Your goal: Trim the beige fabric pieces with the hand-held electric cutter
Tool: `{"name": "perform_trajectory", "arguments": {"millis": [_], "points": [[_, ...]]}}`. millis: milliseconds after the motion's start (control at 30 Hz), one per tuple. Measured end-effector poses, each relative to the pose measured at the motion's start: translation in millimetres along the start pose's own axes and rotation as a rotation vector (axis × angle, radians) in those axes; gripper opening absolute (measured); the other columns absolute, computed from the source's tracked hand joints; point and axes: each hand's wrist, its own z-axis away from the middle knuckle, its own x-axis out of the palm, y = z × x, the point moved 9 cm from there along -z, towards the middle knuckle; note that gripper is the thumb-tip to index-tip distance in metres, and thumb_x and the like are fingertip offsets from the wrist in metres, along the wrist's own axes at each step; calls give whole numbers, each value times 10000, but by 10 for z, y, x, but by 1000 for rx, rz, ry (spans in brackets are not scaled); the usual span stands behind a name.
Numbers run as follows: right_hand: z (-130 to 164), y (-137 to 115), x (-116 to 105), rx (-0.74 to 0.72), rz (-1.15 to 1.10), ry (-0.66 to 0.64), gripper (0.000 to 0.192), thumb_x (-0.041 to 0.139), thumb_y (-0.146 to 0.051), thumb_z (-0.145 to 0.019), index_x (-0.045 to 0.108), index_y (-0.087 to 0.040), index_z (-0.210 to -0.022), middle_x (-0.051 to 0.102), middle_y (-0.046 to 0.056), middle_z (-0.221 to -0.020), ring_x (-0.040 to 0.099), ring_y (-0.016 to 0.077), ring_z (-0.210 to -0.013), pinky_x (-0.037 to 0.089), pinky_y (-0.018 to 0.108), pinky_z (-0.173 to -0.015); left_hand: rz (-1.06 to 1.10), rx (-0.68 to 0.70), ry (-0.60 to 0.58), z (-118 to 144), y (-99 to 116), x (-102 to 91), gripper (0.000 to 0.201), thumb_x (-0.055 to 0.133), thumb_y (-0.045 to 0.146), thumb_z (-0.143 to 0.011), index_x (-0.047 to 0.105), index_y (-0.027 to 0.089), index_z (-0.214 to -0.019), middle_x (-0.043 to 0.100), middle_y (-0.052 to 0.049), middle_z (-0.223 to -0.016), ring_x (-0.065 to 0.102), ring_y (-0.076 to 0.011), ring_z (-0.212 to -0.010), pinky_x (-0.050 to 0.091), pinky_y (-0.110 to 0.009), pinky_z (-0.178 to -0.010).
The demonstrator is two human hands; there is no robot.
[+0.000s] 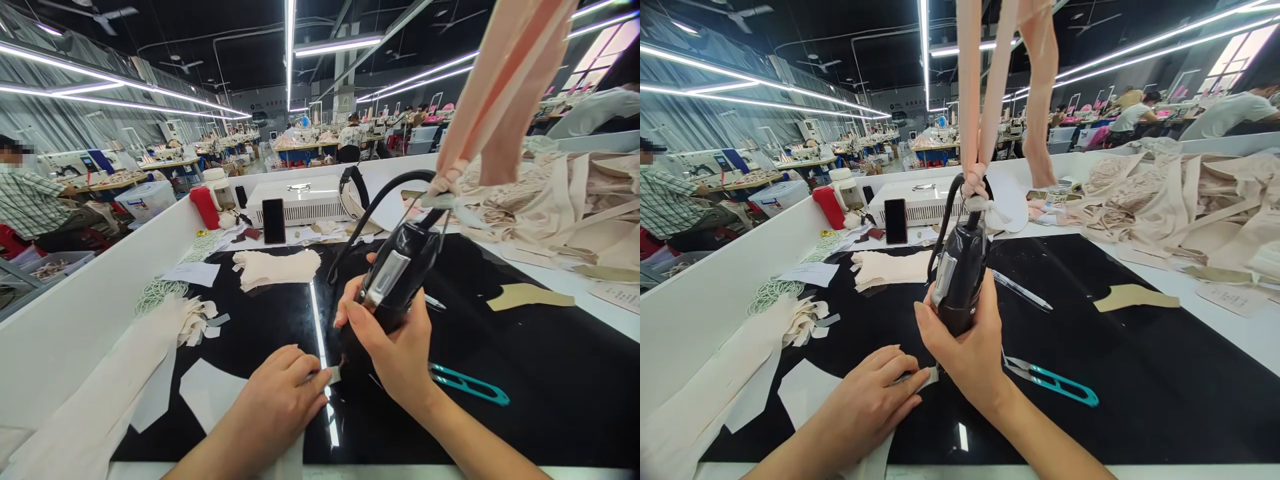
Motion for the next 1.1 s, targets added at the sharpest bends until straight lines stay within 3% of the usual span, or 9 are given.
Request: {"name": "perform_trajectory", "arguments": {"millis": [233, 733, 1100], "points": [[-12, -18, -23, -1, -41, 26, 290, 768, -161, -857, 545, -285, -994, 686, -67, -802, 664, 113, -568, 603, 255, -561, 8, 1, -17, 13, -18, 29, 162, 642, 190, -1063, 670, 146, -1215, 671, -72, -1055, 646, -248, -959, 618, -396, -840], [-5, -9, -18, 8, 14, 29, 297, 768, -189, -847, 525, -276, -993, 683, -66, -790, 661, 125, -575, 606, 274, -568, -7, -4, -32, 8, 9, 36, 234, 556, 217, -1111, 669, 123, -1293, 669, -79, -1058, 649, -241, -974, 619, -393, -847], [-2, -22, -11, 35, 9, 37, 261, 742, -182, -848, 544, -273, -992, 679, -72, -783, 656, 120, -544, 602, 275, -546, -12, 7, -36, 2, 23, 7, 260, 602, 199, -1087, 657, 110, -1325, 678, -80, -1069, 656, -250, -996, 622, -403, -874]]}}
